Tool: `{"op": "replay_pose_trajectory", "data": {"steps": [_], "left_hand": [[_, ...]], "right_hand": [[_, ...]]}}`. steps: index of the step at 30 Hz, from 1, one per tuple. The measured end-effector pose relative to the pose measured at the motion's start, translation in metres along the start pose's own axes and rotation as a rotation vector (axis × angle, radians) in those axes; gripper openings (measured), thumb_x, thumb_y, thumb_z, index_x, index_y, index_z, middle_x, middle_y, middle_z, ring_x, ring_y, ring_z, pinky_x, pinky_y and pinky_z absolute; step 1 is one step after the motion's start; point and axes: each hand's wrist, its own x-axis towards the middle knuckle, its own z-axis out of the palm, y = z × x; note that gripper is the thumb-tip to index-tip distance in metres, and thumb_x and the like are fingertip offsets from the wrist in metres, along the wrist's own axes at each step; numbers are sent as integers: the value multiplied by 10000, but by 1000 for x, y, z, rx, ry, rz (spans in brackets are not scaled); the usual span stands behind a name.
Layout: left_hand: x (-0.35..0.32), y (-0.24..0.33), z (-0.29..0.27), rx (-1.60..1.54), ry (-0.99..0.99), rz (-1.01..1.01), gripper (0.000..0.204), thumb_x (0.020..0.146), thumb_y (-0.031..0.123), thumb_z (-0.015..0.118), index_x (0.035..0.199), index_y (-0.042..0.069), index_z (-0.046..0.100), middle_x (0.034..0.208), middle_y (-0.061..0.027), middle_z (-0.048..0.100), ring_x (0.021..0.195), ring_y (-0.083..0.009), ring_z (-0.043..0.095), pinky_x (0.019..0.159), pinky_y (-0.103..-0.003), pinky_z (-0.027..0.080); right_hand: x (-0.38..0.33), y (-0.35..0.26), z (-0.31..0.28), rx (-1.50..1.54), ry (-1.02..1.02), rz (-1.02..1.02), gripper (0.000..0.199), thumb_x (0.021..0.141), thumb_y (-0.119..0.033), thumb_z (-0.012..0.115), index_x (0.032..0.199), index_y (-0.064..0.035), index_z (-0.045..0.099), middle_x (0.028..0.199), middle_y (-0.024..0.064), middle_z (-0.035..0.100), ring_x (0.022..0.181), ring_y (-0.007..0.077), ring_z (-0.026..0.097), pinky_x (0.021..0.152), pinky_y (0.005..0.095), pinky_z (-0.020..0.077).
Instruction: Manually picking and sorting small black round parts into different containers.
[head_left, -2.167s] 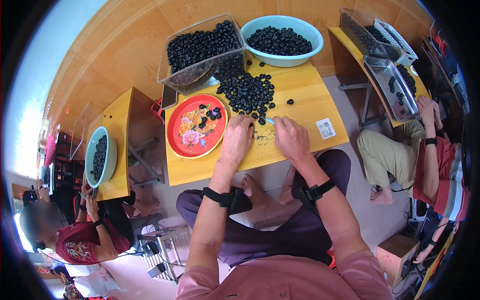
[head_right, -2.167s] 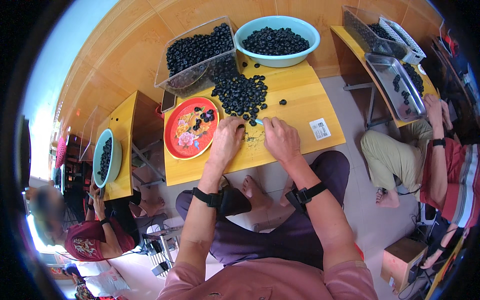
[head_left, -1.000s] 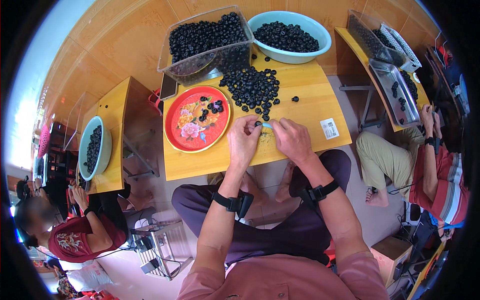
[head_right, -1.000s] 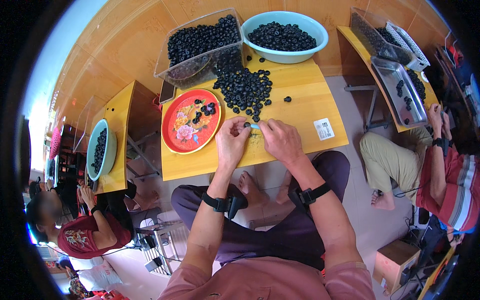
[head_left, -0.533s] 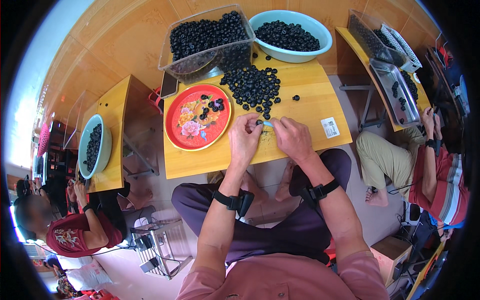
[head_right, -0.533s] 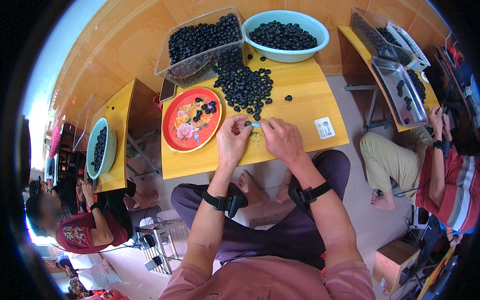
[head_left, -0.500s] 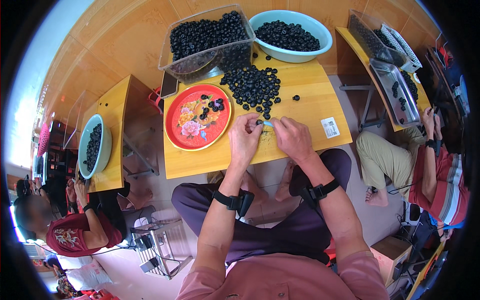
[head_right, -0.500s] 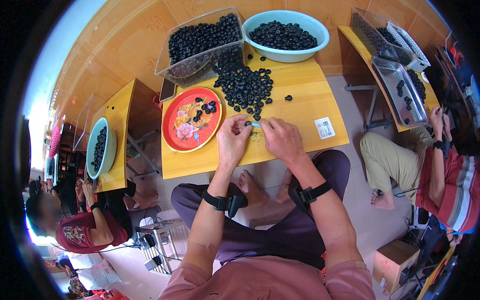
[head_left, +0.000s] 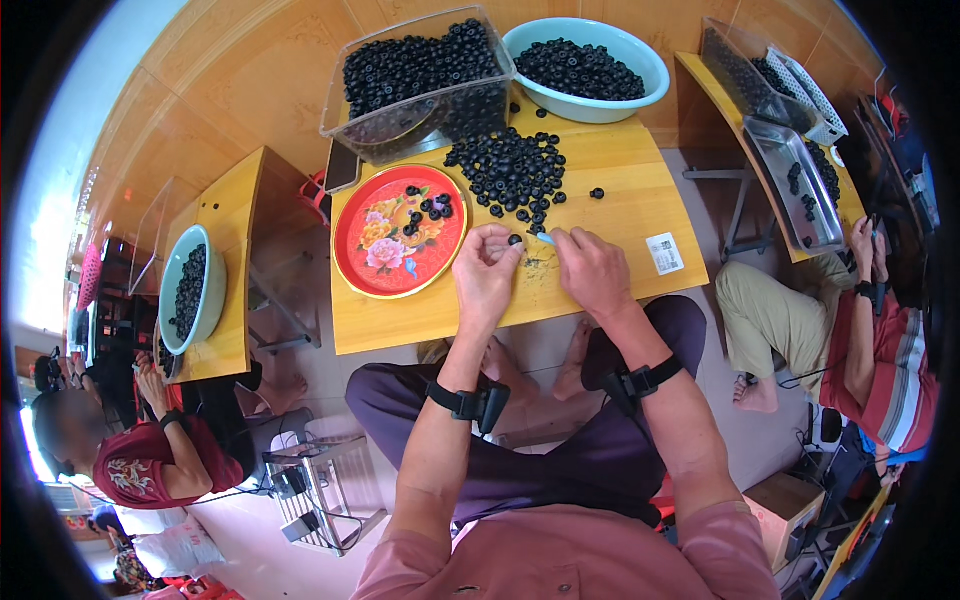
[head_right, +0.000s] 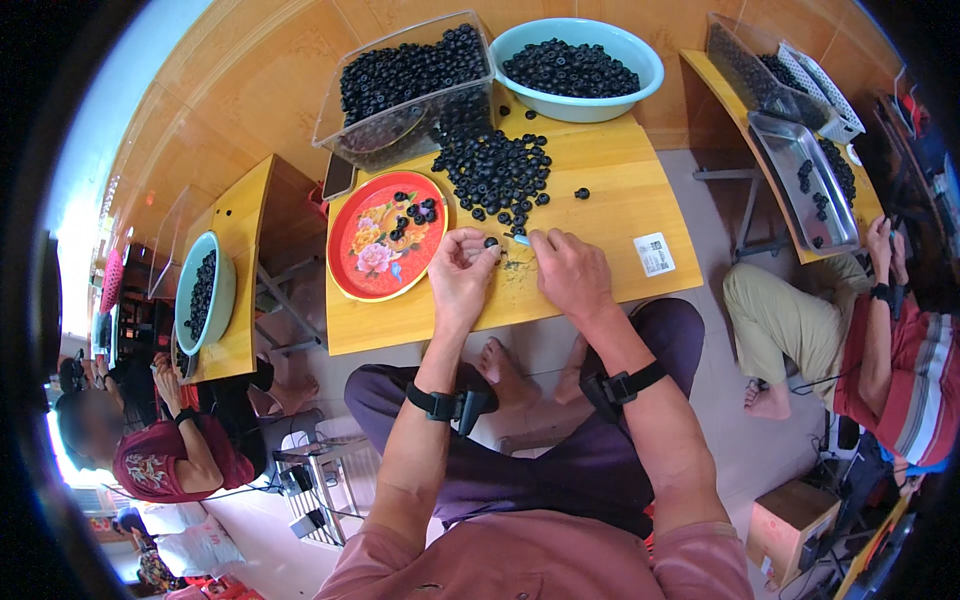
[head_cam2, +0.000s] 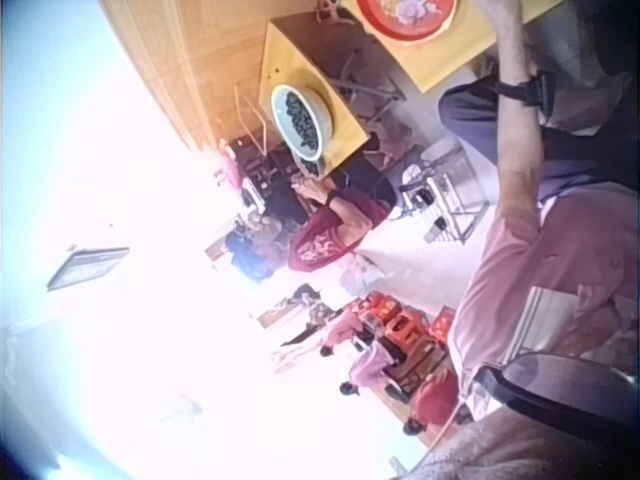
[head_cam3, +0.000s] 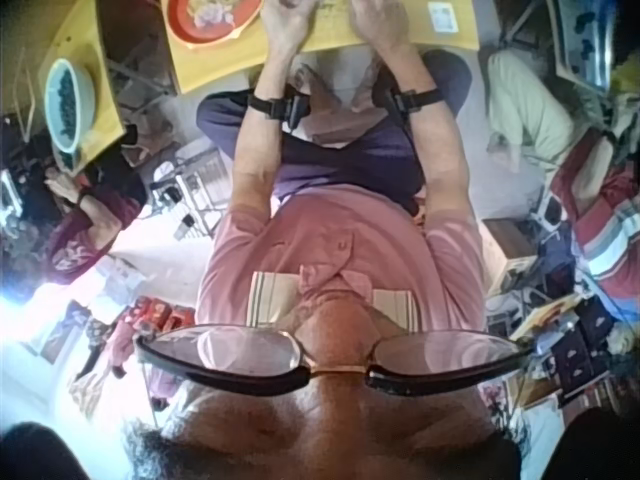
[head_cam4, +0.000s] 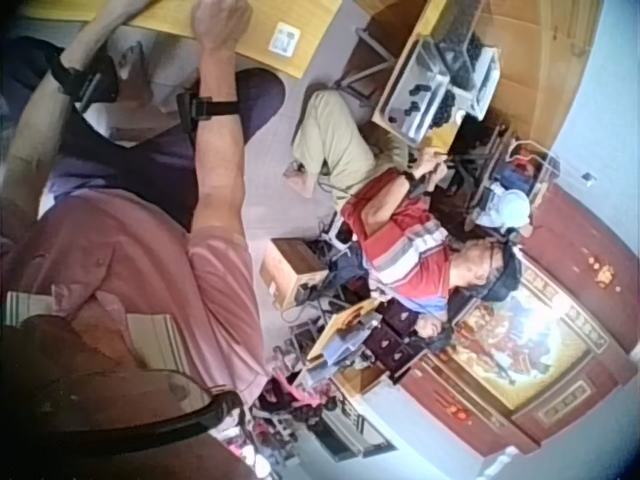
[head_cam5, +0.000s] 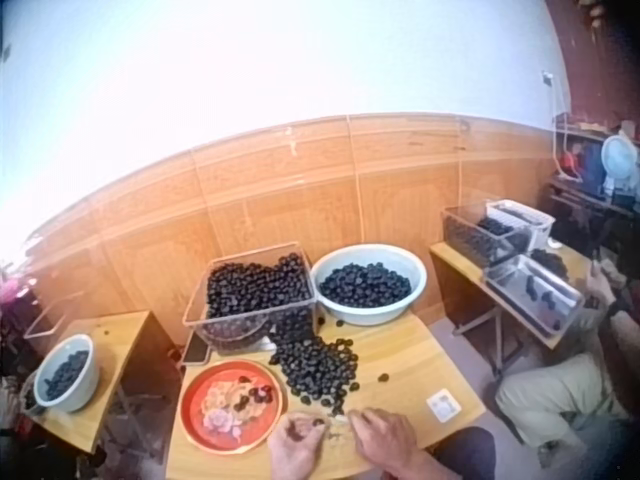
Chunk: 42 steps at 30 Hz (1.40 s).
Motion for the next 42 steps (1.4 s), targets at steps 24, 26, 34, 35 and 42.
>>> {"op": "replay_pose_trajectory", "data": {"steps": [24, 26, 34, 35, 42], "left_hand": [[25, 42, -22, 758, -304, 620, 186, 861, -1, 687, 1045, 6, 715, 1055, -160, 669, 1025, -351, 648, 909, -433, 533], [22, 32, -4, 771, -332, 609, 169, 866, 0, 681, 1030, 7, 719, 1051, -153, 673, 1018, -348, 650, 905, -434, 536], [26, 22, 13, 868, -383, 534, 174, 852, 16, 696, 1024, 13, 721, 999, -159, 653, 970, -358, 660, 846, -432, 554], [26, 22, 12, 870, -384, 534, 174, 852, 16, 696, 1024, 13, 721, 999, -159, 653, 970, -358, 660, 846, -432, 554], [26, 20, 6, 798, -312, 489, 195, 861, 32, 693, 1049, 42, 742, 1010, -171, 663, 811, -332, 691, 737, -416, 576]], "right_hand": [[2, 1, 0, -57, 84, 180, 110, 877, -68, 601, 985, -71, 621, 801, 100, 610, 755, 304, 677, 624, 440, 552], [2, 1, 1, -48, 102, 177, 106, 884, -73, 598, 987, -72, 623, 804, 101, 612, 755, 303, 678, 627, 440, 553], [2, 1, 1, -31, 89, 187, 104, 909, -92, 589, 1001, -68, 632, 817, 104, 622, 773, 297, 683, 638, 433, 553], [2, 2, 2, -33, 89, 186, 108, 909, -95, 590, 1005, -67, 633, 819, 104, 624, 776, 296, 684, 639, 434, 553], [3, 2, 1, -29, 85, 182, 121, 892, -84, 595, 1004, -65, 634, 820, 103, 626, 774, 296, 683, 635, 436, 554]]}}
